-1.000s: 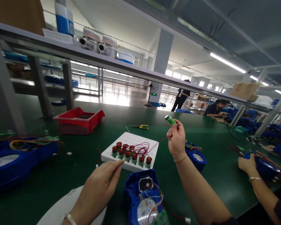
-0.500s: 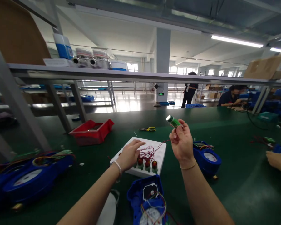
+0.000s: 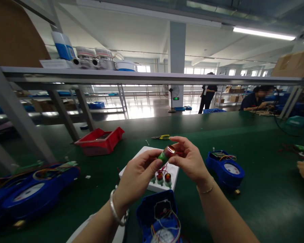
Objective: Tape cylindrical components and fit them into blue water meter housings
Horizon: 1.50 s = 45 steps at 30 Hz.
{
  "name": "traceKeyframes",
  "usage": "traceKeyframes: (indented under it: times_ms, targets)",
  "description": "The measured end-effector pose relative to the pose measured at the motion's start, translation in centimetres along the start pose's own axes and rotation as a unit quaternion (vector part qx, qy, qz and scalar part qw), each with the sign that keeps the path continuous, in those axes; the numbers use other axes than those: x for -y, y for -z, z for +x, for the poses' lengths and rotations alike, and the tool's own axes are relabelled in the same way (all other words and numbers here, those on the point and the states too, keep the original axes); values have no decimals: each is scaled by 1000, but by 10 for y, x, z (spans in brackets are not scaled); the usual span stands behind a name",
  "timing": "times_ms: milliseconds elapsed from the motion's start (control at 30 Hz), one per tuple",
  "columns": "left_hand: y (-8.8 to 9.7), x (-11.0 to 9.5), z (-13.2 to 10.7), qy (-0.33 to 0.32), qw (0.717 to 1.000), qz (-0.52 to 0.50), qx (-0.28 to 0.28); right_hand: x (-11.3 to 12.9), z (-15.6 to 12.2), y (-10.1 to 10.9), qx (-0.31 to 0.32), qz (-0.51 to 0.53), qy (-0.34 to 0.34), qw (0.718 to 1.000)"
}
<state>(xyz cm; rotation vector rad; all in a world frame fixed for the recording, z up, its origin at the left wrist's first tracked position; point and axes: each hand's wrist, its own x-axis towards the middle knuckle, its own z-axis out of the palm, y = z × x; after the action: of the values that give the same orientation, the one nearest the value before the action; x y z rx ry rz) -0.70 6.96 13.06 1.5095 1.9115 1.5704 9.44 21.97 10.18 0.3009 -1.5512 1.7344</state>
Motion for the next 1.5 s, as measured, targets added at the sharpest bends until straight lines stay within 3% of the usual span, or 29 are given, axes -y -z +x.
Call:
traceKeyframes:
  times_ms: [167, 333, 433, 533, 600, 667, 800, 1000, 1133, 1233, 1300, 1500]
  targets:
    - [-13, -2, -12, -11, 989, -117, -88, -3, -2, -11, 17, 29, -8, 999]
    - [-15, -12, -16, -11, 988, -128, -90, -3, -10, -16, 18, 14, 17, 1000]
    - [9, -10, -23, 7, 994, -64, -89, 0, -13, -12, -15, 26, 56, 998]
    - [52, 15, -48, 57, 983, 155, -86, 7, -13, -3, -93, 53, 105, 989]
    - [80, 41, -75, 146, 929, 340, -23, 12, -11, 4, -146, 63, 116, 980]
    - [98, 66, -102, 215, 883, 414, 42, 16, -9, 9, -176, 72, 119, 975]
    - [100, 91, -134, 249, 848, 445, 141, 17, -6, 12, -190, 73, 109, 973]
    - [81, 96, -114, 160, 784, 529, 282, 16, -7, 9, -181, 58, 107, 976]
    - [83, 99, -97, 158, 770, 515, 343, 16, -7, 7, -175, 54, 102, 978]
    - [87, 92, -94, 191, 755, 508, 369, 14, -7, 6, -173, 66, 86, 979]
    - [91, 85, -99, 218, 758, 504, 352, 13, -7, 5, -172, 70, 80, 979]
    - [110, 70, -124, 228, 832, 463, 203, 10, -7, 6, -182, 70, 70, 978]
